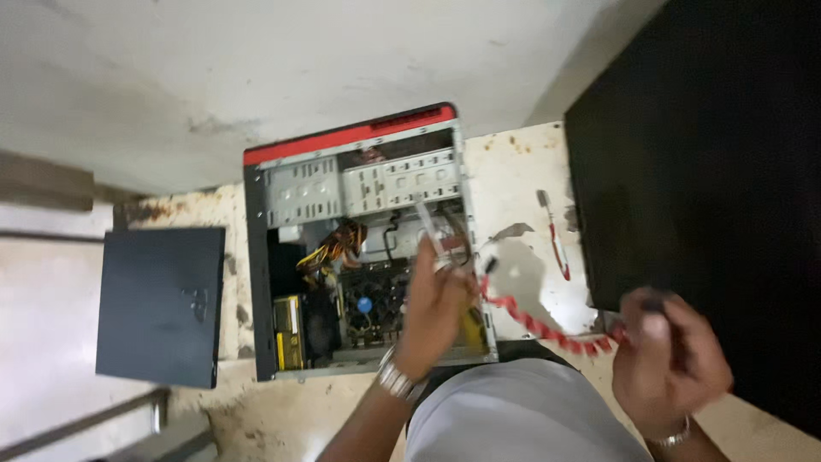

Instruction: The person works inside an open computer case, using a screwdriver to manipulate and connect wires to the motherboard and power supply. They repeatedly adjust and secure various cables within the chassis.

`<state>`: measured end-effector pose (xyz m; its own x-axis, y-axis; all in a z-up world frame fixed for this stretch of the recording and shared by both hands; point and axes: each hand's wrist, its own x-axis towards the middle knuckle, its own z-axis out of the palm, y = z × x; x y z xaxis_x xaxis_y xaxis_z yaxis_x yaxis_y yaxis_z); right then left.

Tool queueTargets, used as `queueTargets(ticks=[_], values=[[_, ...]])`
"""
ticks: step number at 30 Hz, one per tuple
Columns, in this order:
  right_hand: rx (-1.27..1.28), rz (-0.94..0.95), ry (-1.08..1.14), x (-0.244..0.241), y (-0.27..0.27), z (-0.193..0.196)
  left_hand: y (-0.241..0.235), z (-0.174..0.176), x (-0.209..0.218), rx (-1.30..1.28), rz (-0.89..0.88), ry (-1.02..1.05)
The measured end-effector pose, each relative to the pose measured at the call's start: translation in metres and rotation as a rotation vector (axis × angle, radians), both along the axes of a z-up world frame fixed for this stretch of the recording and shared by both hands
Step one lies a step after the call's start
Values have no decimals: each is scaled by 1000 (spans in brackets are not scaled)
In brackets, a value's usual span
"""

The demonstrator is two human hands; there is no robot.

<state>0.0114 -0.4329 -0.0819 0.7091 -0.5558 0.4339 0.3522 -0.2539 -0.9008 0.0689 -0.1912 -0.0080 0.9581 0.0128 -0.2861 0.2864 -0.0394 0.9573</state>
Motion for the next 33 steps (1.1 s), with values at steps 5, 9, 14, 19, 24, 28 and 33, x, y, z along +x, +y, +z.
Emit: queueTargets(ticks=[5,9,14,19,24,28,33], values=[[-463,178,-80,-2,-6,69,-89,-73,66,253,-308,-64],[-516,329,-103,11,-11,76,-135,-158,123,877,-812,317],[-485,329,-25,0,-32,62,-125,-272,157,1222,-791,291],[-564,353,-26,-3,-36,64,-123,-291,162,1312,-856,478],[-343,278,-136,10,-25,66,-122,-211,132,1238,-969,149],[-267,350,-149,18,-18,62,-96,-21,64,563,-712,-301],[-236,506,-217,34,4,67,-50,103,1,187,-421,-569]])
